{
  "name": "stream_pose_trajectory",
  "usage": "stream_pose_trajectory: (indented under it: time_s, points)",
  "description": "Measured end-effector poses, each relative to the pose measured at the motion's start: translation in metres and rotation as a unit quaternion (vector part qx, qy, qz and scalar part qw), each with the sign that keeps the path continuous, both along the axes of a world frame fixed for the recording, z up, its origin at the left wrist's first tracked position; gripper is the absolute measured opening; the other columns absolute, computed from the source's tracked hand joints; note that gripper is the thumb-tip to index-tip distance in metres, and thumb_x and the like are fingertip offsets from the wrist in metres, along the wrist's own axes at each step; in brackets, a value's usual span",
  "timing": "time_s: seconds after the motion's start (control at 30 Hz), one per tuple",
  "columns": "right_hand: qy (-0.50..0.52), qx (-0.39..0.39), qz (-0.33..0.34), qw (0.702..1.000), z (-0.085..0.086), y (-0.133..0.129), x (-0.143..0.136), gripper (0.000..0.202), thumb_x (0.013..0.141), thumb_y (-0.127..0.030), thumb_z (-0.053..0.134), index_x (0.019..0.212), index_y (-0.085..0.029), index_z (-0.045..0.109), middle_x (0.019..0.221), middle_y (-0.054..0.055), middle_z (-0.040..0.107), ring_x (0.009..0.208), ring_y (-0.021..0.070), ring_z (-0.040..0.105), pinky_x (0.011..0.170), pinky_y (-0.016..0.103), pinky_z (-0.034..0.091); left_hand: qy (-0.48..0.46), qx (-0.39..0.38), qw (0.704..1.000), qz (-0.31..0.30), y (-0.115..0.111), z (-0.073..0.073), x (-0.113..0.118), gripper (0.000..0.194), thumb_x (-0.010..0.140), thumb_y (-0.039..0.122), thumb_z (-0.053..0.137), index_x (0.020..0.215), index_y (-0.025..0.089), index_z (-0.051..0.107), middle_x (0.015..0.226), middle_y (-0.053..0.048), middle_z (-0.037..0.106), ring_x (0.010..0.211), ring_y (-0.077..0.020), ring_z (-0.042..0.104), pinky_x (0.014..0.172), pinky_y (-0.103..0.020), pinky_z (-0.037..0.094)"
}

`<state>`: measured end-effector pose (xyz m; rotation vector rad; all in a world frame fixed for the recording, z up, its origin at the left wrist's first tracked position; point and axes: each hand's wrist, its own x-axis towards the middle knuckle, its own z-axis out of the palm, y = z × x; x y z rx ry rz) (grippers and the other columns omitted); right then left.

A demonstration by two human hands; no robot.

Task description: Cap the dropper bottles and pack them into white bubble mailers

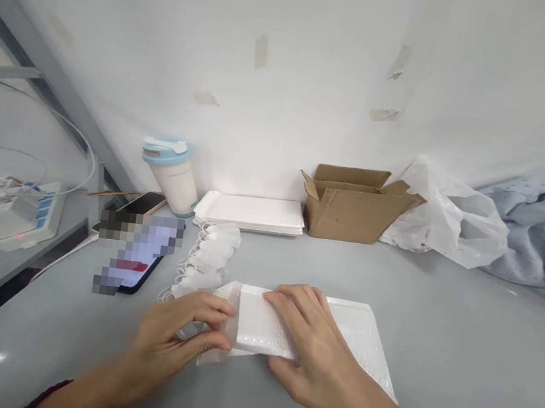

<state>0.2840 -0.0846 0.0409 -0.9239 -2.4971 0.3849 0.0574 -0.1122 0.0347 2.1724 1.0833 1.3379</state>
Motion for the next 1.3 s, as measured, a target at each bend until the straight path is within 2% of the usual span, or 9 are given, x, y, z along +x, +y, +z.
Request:
stream_pose_trajectory:
  time_s: [0.1,0.33,0.5,0.57,0.67,0.8,1.0,1.17,1.3]
  points:
    - [0.001,0.004,0.001,1.000,0.000,-0.001,-0.001,0.059,0.069,-0.008,0.052,0.125,-0.020,0.039,0.114,0.011,0.051,0.103,0.0272,0.048,0.084,0.043,0.045,0.042,0.043,0.998,-0.021,0.000,-0.003,0.001,0.009,0.086,0.011,0.056,0.082,0.017,0.062,0.086,-0.005,0.065,0.074,-0.0139,0.060,0.067,-0.026,0.050]
    - [0.000,0.011,0.010,1.000,0.000,-0.005,-0.005,0.061,0.067,-0.008,0.051,0.125,-0.021,0.041,0.112,0.011,0.053,0.101,0.0278,0.050,0.084,0.043,0.045,0.178,-0.046,0.979,-0.089,-0.003,0.005,0.004,0.025,0.089,0.006,0.040,0.086,0.018,0.062,0.086,-0.006,0.061,0.077,-0.0169,0.054,0.070,-0.029,0.049]
    - [-0.004,0.017,0.018,1.000,-0.001,-0.005,-0.006,0.058,0.067,-0.009,0.051,0.124,-0.019,0.043,0.111,0.011,0.054,0.101,0.0280,0.050,0.084,0.043,0.044,0.174,-0.054,0.972,-0.146,-0.004,0.009,0.005,0.026,0.085,0.001,0.039,0.084,0.017,0.060,0.086,-0.007,0.061,0.086,-0.0192,0.054,0.078,-0.031,0.049]
    - [-0.003,0.027,0.010,1.000,-0.002,-0.003,-0.003,0.060,0.067,-0.010,0.051,0.126,-0.019,0.042,0.112,0.011,0.054,0.101,0.0280,0.050,0.084,0.043,0.044,0.144,-0.027,0.982,-0.121,-0.003,0.010,0.000,0.021,0.086,0.002,0.042,0.090,0.016,0.058,0.088,-0.007,0.062,0.084,-0.0177,0.055,0.077,-0.030,0.048]
    - [-0.003,0.047,-0.015,0.999,-0.004,0.004,0.004,0.061,0.068,-0.010,0.052,0.128,-0.020,0.041,0.114,0.012,0.053,0.103,0.0284,0.049,0.084,0.044,0.044,0.126,0.029,0.991,-0.016,0.004,0.012,-0.012,0.019,0.086,0.005,0.047,0.098,0.017,0.056,0.094,-0.007,0.062,0.087,-0.0176,0.056,0.080,-0.031,0.047]
    - [-0.008,0.060,-0.064,0.996,-0.004,0.013,0.013,0.058,0.073,-0.013,0.053,0.129,-0.022,0.039,0.115,0.012,0.052,0.105,0.0287,0.049,0.084,0.044,0.044,0.237,0.000,0.964,0.124,0.017,0.011,-0.029,0.023,0.084,0.015,0.052,0.107,0.018,0.053,0.100,-0.007,0.062,0.096,-0.0242,0.054,0.079,-0.037,0.047]
    - [-0.009,0.069,-0.085,0.994,-0.002,0.018,0.016,0.058,0.076,-0.017,0.052,0.131,-0.025,0.037,0.116,0.011,0.052,0.106,0.0291,0.050,0.084,0.045,0.044,0.304,-0.025,0.945,0.116,0.022,0.004,-0.032,0.021,0.084,0.014,0.046,0.102,0.019,0.056,0.089,-0.005,0.064,0.085,-0.0223,0.057,0.069,-0.034,0.049]
    - [-0.009,0.061,-0.078,0.995,-0.002,0.017,0.014,0.057,0.075,-0.018,0.053,0.130,-0.025,0.039,0.116,0.011,0.053,0.105,0.0298,0.050,0.083,0.046,0.045,0.184,-0.012,0.972,0.146,0.013,0.016,-0.026,0.020,0.086,0.021,0.050,0.106,0.022,0.056,0.091,-0.004,0.067,0.078,-0.0184,0.059,0.066,-0.029,0.049]
    - [-0.015,0.031,-0.072,0.997,-0.002,0.016,0.012,0.059,0.075,-0.015,0.052,0.131,-0.025,0.037,0.118,0.012,0.050,0.107,0.0297,0.048,0.085,0.048,0.044,0.006,-0.084,0.981,0.172,0.005,0.023,-0.022,0.026,0.083,0.028,0.058,0.108,0.025,0.049,0.093,-0.003,0.072,0.075,-0.0172,0.065,0.057,-0.025,0.051]
